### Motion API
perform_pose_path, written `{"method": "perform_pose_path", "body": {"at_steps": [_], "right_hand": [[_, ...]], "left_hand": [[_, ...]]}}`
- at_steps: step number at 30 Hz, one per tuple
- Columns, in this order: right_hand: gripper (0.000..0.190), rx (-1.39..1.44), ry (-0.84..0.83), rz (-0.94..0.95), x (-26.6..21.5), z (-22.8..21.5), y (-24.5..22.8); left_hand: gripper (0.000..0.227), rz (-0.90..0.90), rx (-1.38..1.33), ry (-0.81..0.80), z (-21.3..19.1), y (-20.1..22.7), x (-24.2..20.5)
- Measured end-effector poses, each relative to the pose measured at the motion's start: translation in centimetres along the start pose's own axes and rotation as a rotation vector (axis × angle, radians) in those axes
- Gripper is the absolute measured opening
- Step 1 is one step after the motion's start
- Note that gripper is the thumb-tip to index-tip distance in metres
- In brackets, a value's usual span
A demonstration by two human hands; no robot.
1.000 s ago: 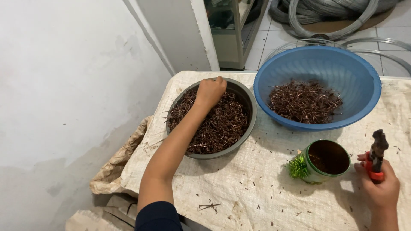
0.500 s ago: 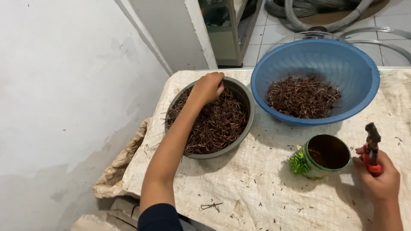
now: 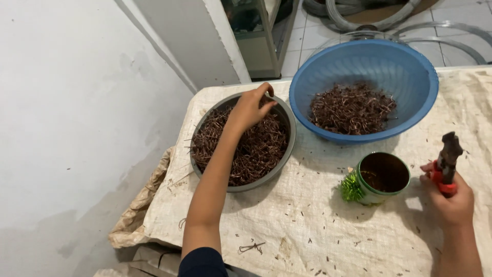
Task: Sorting and cutting small wire pieces from a bowl into a basket and a cup using pliers
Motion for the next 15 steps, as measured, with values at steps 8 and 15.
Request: {"method": "perform_pose_path", "body": {"at_steps": [8, 15], "right_hand": [[0.009, 0.134, -0.007, -0.054, 0.5, -0.8, 1.3], [0.012, 0.144, 0.035, -0.048, 0.2, -1.1, 0.5]], "left_hand": [[0.021, -0.057, -0.178, -0.090, 0.4, -2.4, -0.5], [0.030, -0.160, -0.327, -0.260, 0.7, -3.1, -2.3]]}}
Point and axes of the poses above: each hand's wrist, its own x-axis towards the middle knuckle, its own z-axis out of the palm, y = z × x, the point moved 9 cm from there along x, towards the middle knuckle, and after that the axes turned 15 degrees about x, right-handed, at the moved point
